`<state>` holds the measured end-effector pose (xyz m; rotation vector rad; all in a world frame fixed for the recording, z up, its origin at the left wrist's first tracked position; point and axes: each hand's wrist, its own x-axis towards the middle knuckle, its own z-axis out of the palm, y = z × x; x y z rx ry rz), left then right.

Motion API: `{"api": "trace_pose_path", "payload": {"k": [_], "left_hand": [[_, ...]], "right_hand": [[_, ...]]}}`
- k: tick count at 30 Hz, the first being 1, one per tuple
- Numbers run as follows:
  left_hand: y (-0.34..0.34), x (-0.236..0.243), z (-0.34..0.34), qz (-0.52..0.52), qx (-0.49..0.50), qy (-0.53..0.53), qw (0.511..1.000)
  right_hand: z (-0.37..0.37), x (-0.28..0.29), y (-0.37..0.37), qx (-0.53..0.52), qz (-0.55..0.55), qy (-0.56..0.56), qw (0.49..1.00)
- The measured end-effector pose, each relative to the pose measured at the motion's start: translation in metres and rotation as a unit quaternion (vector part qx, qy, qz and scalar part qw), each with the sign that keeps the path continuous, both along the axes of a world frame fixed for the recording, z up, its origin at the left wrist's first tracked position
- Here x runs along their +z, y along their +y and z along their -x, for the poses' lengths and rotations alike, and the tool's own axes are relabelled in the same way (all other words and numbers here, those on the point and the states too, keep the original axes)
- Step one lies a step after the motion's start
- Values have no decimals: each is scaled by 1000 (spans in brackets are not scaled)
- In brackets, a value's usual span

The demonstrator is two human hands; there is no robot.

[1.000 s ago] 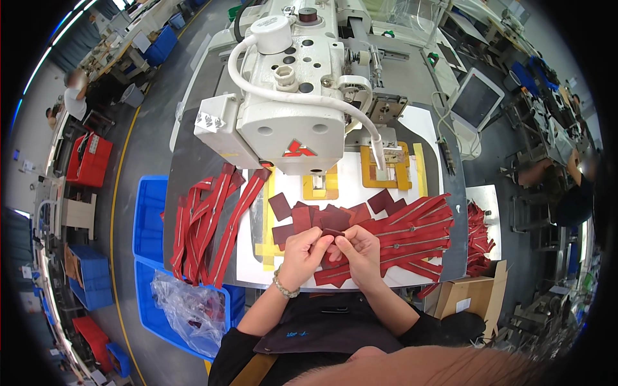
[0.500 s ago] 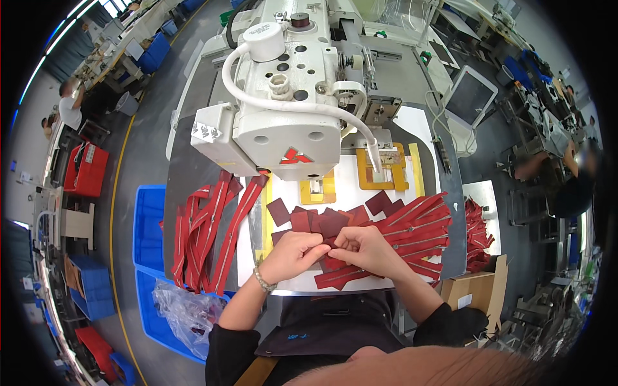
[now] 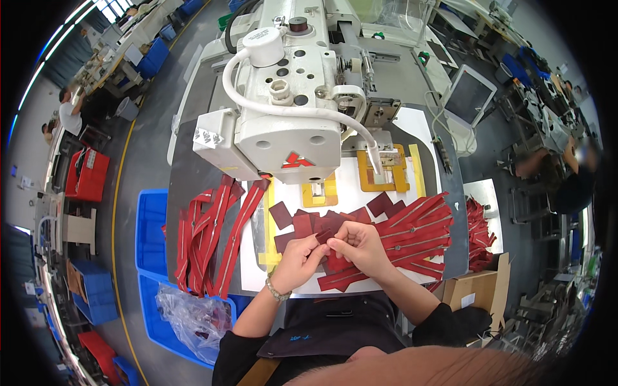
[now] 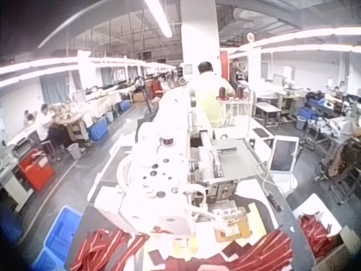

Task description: Sewing small rectangular leather patches onto a base material using an industrial sewing machine.

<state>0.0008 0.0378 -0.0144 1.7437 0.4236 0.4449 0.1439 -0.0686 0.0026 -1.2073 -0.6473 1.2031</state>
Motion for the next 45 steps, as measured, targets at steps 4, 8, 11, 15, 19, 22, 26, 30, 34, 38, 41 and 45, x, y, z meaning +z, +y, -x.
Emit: {"api": "trace_pose_path", "payload": {"k": [4,8,11,15,19,22,26,30,34,38,41,45], "left_hand": [[9,9,3,-20,-18,37,999],[18,16,0,-51,-24,33,998],[21,18,-1,-84,-24,44,995],[23,16,-2,-87,-20,43,995],[29,19,-5,-112,-38,52,992],[44,22,-7,-135,-88,75,984],[60,23,-11,-148,-168,99,969],[67,15,-19,-175,-94,79,977],[71,11,-24,-306,9,96,947],[71,-10,-24,-408,36,45,911],[69,-16,-26,-422,22,60,905],[69,-21,-28,-439,19,73,895]], "right_hand": [[-1,-2,-5,13,11,-30,999],[3,-6,-7,3,0,-31,1000],[3,-9,-4,-2,0,-32,999],[4,-11,-1,-3,9,-31,999],[2,-14,0,6,31,-32,999],[-7,-5,6,48,46,-96,993],[-26,-7,22,109,47,-115,986],[-48,-17,49,129,66,-75,987],[-70,-35,82,83,82,-99,988],[-74,-42,98,71,135,-125,980],[-75,-42,102,67,134,-144,978],[-73,-40,103,58,135,-168,975]]}}
